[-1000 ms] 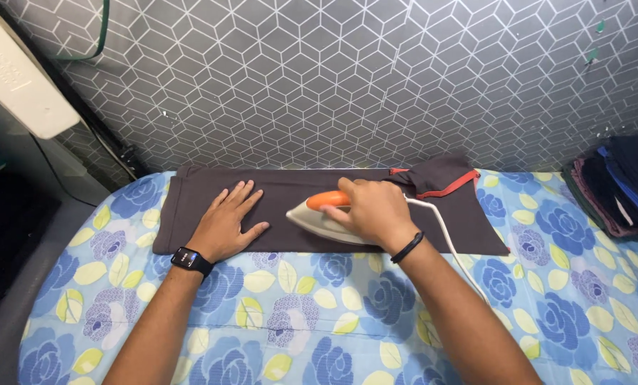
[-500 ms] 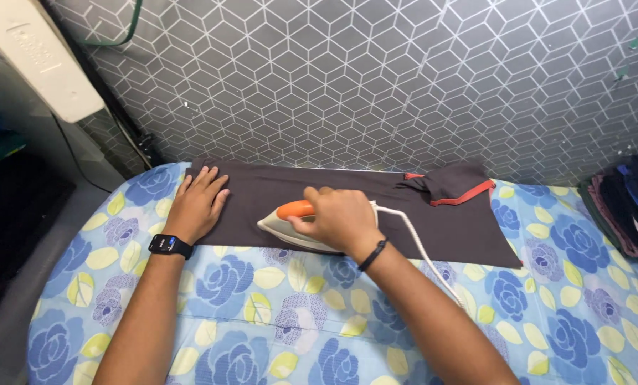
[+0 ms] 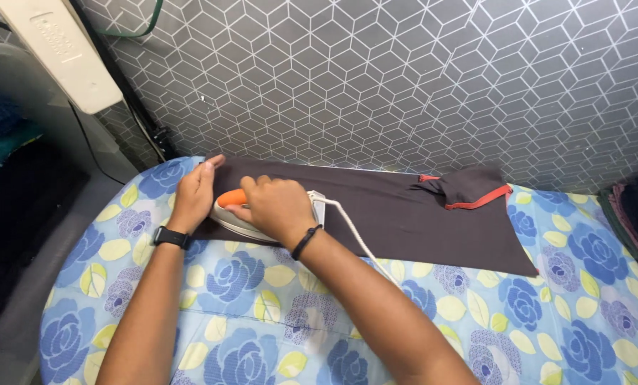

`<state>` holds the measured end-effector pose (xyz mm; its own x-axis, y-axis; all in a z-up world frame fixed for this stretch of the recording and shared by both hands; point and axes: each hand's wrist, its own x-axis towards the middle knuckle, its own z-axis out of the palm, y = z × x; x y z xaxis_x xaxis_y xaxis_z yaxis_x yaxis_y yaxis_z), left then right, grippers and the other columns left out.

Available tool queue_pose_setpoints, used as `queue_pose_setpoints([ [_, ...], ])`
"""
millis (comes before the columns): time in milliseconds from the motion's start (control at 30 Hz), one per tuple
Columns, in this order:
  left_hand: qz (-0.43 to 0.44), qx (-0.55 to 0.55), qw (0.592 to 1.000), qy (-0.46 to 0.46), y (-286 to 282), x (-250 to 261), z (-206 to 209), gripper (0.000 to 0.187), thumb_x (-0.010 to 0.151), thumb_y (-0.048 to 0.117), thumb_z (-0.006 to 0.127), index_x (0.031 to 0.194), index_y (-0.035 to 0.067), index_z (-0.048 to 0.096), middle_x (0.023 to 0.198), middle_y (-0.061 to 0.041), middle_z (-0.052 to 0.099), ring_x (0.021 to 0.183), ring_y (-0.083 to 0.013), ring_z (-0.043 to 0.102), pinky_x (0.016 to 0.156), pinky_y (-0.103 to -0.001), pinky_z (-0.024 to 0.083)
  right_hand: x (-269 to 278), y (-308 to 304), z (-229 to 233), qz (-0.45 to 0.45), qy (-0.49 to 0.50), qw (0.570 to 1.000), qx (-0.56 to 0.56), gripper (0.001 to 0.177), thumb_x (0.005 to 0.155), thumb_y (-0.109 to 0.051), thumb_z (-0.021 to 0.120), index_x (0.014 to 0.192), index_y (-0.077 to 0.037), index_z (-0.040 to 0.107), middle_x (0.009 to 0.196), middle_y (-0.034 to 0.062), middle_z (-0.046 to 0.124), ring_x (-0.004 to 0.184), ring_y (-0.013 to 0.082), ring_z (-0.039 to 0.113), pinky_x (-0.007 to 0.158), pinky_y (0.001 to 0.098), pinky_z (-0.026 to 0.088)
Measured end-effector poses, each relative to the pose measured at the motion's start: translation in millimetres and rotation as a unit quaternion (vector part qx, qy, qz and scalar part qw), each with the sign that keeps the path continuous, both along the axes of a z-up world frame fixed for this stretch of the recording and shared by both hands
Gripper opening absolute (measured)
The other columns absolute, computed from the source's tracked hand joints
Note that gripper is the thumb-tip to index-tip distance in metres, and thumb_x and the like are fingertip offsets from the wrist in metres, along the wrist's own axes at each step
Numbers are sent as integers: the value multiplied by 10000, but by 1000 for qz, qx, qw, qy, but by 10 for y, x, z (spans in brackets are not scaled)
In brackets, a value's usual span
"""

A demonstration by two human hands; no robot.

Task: Ironing and folding a t-shirt on an ironing board.

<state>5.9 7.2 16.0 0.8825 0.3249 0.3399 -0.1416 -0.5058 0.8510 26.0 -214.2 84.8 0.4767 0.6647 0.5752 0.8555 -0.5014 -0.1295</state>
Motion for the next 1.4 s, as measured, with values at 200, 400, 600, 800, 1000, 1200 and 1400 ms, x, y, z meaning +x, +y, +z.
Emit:
queue_pose_setpoints([
  [200,-116,-241,962,-47,-107,177,-143,579,1129,354,258,1356,-89,553,1394,-227,617,1356,-287,581,1172,-367,432,21,-54,42,-18,8,999,-26,489,878,-606,653,871,-117,670,700,103,701,598,276,705,507,402,540],
  [400,-63,96,993,-29,-164,159,-443,542,1133,332,286,1324,-22,650,1456,-219,596,1460,-337,480,1245,-449,291,98,-451,140,-12,24,999,-39,494,877,-607,646,849,-114,666,663,117,700,615,290,716,514,433,535],
  [600,-40,343,938,14,-454,-34,-149,463,1035,353,498,1370,61,630,1551,-208,478,1491,-351,362,1224,-472,242,231,-1198,185,-55,8,996,-74,496,869,-612,665,826,-119,669,621,112,685,568,293,701,490,438,526],
  [800,-22,412,910,39,-467,-39,-175,504,1022,382,501,1451,123,559,1595,-165,433,1500,-331,356,1210,-515,251,275,-2051,261,-106,-42,989,-96,547,831,-660,689,759,-118,660,586,94,669,509,266,682,448,407,514],
  [1000,-1,501,863,72,-351,-27,-241,626,999,464,446,1542,153,443,1628,-146,372,1502,-368,313,1188,-574,241,438,-2905,160,-145,-84,981,-102,605,756,-710,713,670,-118,628,570,61,657,500,243,674,447,398,505],
  [1200,-12,507,858,84,-249,-11,-308,646,1009,482,410,1566,155,405,1653,-153,332,1515,-387,292,1198,-573,234,537,-3670,152,-180,-87,974,-106,633,748,-718,731,642,-106,604,526,70,617,482,262,657,457,407,504],
  [1400,-16,506,857,99,-211,5,-323,647,1011,482,394,1571,158,396,1667,-152,309,1528,-386,271,1205,-565,221,538,-3996,163,-208,-72,967,-127,628,799,-700,716,647,-104,586,518,65,609,475,271,640,468,415,493],
])
